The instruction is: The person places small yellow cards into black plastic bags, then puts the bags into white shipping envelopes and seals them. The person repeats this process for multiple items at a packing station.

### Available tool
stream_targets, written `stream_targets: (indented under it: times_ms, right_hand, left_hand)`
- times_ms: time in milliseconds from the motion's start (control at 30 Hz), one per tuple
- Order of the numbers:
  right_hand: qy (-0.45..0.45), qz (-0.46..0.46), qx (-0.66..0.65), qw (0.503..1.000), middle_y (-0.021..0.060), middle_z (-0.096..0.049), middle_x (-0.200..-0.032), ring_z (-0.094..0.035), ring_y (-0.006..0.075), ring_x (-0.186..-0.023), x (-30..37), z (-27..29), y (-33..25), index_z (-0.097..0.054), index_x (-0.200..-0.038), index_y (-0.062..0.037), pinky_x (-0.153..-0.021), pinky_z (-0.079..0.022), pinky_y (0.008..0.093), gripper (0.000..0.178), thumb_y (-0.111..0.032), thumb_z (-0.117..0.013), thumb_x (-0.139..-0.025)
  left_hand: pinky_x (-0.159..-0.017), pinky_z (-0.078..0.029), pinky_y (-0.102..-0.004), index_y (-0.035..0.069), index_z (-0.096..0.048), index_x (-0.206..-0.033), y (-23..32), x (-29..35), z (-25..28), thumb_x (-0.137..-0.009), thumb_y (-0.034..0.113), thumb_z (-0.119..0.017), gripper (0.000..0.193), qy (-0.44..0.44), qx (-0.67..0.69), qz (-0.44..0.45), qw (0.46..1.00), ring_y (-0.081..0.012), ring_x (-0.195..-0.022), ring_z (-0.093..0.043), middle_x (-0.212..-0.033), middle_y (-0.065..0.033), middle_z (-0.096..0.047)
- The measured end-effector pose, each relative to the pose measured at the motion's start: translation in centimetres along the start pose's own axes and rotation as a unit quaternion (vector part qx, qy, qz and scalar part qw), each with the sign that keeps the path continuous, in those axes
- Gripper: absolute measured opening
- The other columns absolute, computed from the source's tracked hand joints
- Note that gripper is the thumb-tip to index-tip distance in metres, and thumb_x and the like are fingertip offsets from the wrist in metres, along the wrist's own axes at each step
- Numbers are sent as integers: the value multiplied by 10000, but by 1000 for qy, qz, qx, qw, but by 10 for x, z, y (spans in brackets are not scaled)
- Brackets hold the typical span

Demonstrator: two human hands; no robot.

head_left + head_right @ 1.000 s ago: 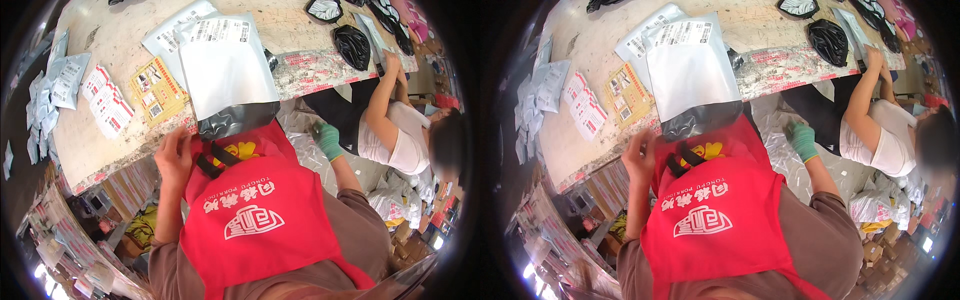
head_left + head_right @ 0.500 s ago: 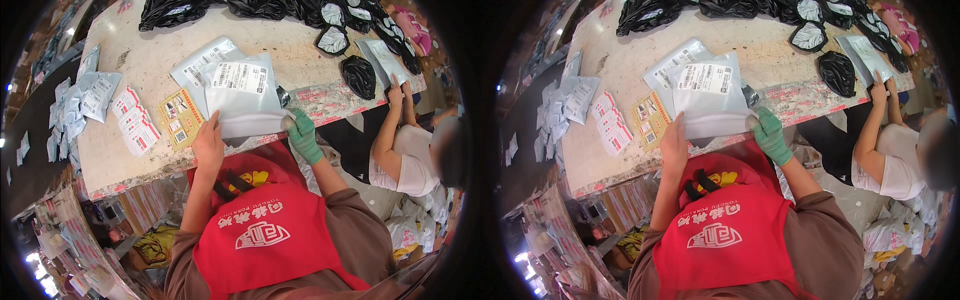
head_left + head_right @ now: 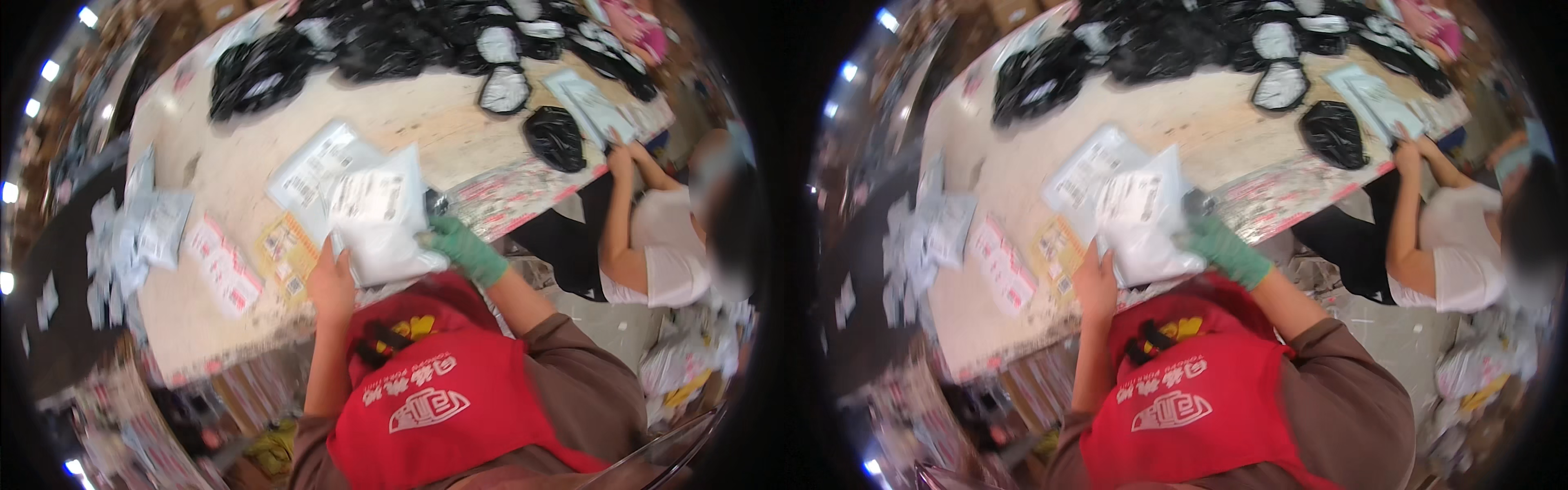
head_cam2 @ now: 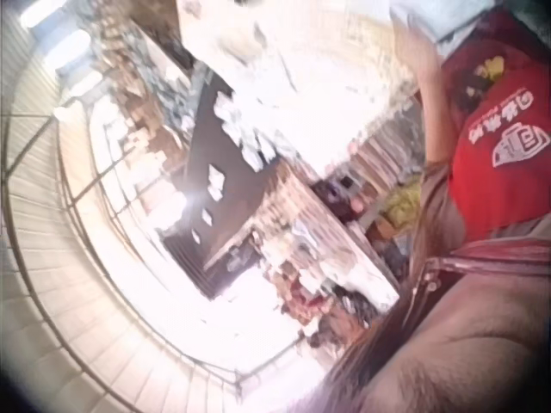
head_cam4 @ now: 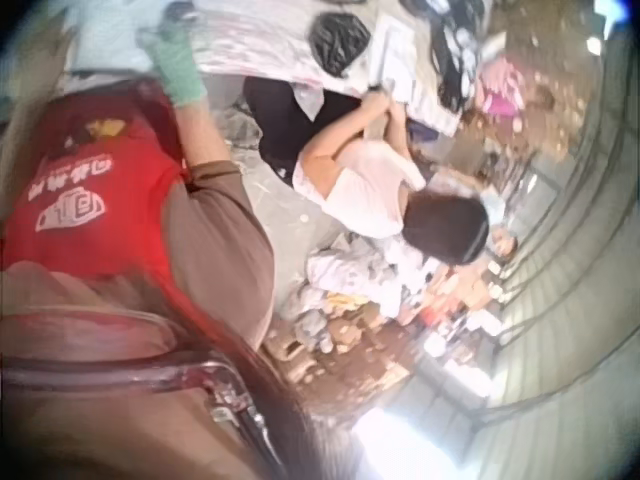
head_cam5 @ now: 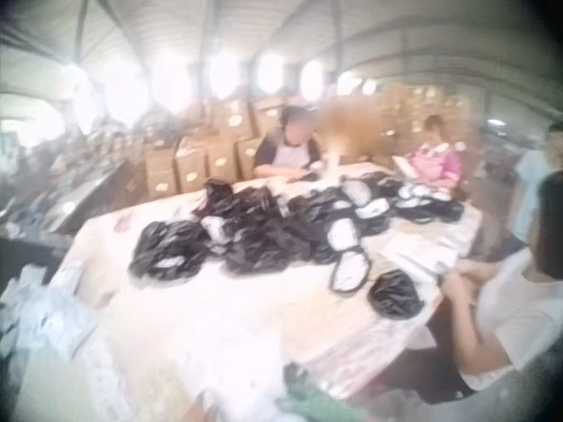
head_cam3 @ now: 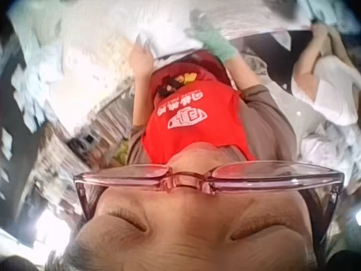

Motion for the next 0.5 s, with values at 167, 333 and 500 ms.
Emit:
stream_targets:
  times_ms: [167,333,500]
  right_hand:
    - [-161,-15,-203,966,106,-639,-1235,-630,189,-1105,5,-27,-5,-515,-1335,23,-966,-503,328,562,-198,-735,-867]
    - [-223,35,-165,960,111,-630,-1246,-597,200,-1154,20,-26,-10,-521,-1339,0,-989,-477,348,556,-172,-740,-857]
    - [111,357,557,742,162,-623,-1163,-591,310,-1054,1,47,-52,-584,-1194,-61,-944,-460,410,340,-206,-643,-892]
  left_hand:
    - [-707,-489,-286,-72,-514,-1346,-12,-10,24,-907,150,-662,514,-171,305,203,915,-152,-687,-538,-773,-36,-568]
    - [-815,-530,-309,-49,-487,-1359,9,-6,30,-961,155,-576,455,-298,587,375,653,-193,-904,-635,-1093,-118,-632]
    - [-785,-570,-358,33,-518,-1299,-13,-10,40,-970,186,-601,372,-115,567,326,748,-210,-935,-663,-1127,-119,-653]
Point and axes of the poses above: each hand's wrist, its own x-axis away from the middle knuckle, its own z-axis out of the back of the hand, y = z × x, the point moved 2 cm from there along -x, towards the middle knuckle
